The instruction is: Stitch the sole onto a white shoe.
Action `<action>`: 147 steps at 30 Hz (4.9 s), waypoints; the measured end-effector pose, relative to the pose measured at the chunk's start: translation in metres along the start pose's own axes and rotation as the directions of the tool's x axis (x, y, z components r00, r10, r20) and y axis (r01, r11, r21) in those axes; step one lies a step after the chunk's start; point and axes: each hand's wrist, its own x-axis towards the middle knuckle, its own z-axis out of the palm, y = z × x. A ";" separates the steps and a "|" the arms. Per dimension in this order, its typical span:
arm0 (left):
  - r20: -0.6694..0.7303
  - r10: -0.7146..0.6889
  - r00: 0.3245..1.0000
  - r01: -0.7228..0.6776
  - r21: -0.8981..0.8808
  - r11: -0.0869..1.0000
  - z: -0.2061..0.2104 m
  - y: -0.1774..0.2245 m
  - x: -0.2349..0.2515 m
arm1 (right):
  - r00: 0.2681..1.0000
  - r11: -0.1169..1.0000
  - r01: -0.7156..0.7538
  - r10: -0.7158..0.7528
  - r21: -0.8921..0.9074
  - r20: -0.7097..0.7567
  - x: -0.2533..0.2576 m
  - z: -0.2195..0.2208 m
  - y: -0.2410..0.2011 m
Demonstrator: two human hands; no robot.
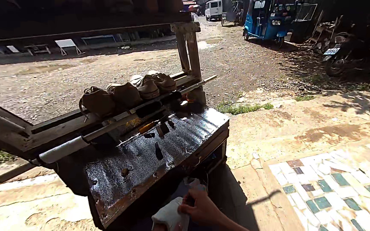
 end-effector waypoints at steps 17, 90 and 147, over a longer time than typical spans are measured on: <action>0.091 0.017 0.996 0.045 -0.641 0.766 -0.001 -0.022 -0.005 | 0.998 0.989 0.066 -0.067 -0.133 -0.002 -0.048 -0.028 -0.004; -0.154 0.278 0.948 -0.120 0.636 0.762 -0.017 0.001 -0.007 | 0.765 0.487 0.610 -0.156 -0.625 0.625 0.053 -0.045 -0.053; -0.250 0.145 0.957 -0.208 -0.248 0.946 0.060 -0.014 0.006 | 0.981 0.517 0.154 0.025 -0.842 0.195 0.007 -0.085 -0.035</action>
